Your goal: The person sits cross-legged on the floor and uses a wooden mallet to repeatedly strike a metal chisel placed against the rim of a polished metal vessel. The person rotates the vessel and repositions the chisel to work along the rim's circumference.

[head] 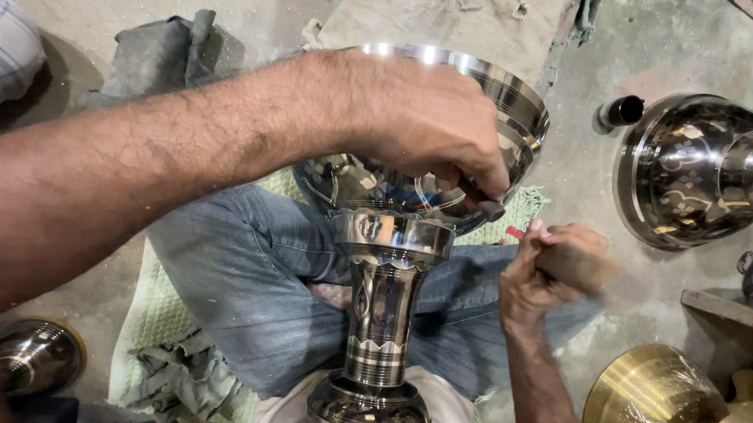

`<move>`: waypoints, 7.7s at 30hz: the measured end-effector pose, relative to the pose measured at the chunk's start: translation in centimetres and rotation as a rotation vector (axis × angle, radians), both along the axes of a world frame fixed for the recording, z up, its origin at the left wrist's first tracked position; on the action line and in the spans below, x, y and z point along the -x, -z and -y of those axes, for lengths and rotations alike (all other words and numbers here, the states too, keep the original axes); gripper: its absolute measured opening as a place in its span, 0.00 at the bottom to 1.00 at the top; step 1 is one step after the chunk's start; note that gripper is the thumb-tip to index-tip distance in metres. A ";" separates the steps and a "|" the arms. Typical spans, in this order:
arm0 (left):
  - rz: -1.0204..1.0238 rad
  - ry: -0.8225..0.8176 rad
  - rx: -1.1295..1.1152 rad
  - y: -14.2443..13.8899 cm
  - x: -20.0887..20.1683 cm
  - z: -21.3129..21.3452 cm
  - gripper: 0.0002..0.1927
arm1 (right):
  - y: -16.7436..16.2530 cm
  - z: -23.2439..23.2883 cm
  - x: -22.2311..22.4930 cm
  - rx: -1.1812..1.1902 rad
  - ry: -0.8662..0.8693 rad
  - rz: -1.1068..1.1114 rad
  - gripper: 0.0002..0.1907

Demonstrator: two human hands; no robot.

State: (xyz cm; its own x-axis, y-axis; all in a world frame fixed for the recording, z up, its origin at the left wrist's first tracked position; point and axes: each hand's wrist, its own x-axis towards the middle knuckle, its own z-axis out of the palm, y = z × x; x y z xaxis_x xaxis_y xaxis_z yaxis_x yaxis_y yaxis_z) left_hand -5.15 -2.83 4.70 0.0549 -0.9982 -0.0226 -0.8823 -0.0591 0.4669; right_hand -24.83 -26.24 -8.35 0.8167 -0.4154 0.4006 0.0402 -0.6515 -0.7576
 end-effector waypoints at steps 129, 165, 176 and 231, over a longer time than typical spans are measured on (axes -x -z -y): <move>-0.495 -1.288 0.866 9.1 7.5 -0.7 0.13 | -19.9 -1.5 -14.9 1.033 -0.709 -0.009 0.24; -0.144 -1.282 0.716 5.7 11.7 7.5 0.25 | -5.2 13.7 1.7 -0.362 -0.393 -0.458 0.21; -0.128 -1.303 0.741 6.4 11.8 7.4 0.22 | -18.8 10.4 -6.4 0.340 -0.656 -0.326 0.38; -0.106 -1.069 0.625 6.6 11.2 5.8 0.11 | -17.1 8.0 -4.0 0.410 -0.484 -0.279 0.27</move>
